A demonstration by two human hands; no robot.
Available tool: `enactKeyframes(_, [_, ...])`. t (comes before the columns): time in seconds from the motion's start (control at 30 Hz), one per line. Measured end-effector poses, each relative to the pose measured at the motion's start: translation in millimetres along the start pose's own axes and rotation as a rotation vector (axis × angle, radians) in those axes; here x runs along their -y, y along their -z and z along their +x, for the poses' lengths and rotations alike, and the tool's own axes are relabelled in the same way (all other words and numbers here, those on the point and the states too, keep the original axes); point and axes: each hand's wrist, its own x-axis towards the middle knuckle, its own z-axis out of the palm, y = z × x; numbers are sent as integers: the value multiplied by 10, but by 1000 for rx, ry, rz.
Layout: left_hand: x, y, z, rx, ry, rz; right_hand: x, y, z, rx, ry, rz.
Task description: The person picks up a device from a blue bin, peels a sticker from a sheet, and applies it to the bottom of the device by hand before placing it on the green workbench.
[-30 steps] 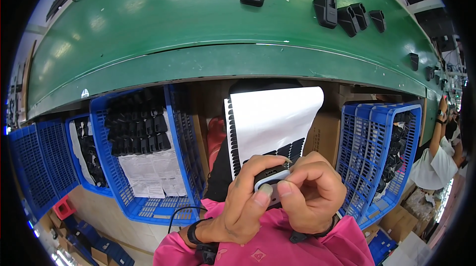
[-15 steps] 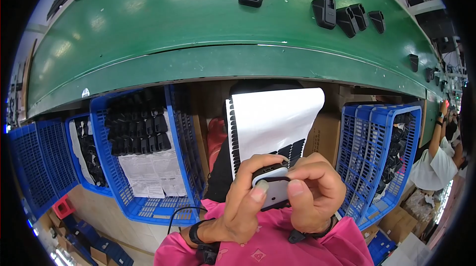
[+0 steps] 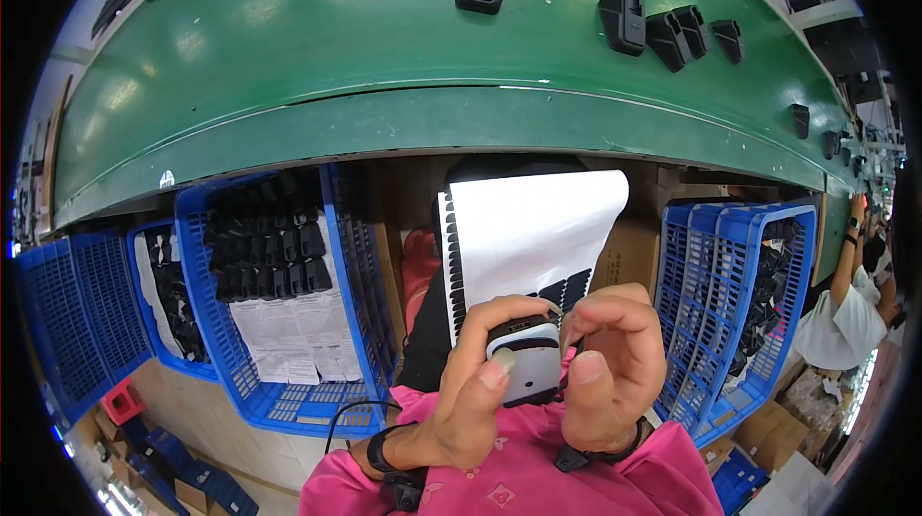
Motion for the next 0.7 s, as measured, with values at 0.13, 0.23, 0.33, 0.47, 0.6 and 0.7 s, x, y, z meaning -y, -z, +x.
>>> enactKeyframes(0.13, [77, 1, -22, 19, -23, 13, -39, -7, 25, 53, 40, -145])
enactKeyframes(0.23, [83, 8, -18, 53, 0, -64, -21, -72, 52, 52, 38, -204])
enactKeyframes(0.33, [76, 20, -26, 62, -32, 13, -10, -98, 38, 59, 7, -198])
enactKeyframes(0.47, [68, 40, -41, 64, -21, 49, 6, -99, 30, 89, -39, -163])
enactKeyframes(0.6, [48, -21, -38, 7, 2, -11, 3, -110, 37, 22, -88, 30])
enactKeyframes(0.7, [69, -35, -9, -44, 24, -41, -23, -61, 10, -44, -85, 90])
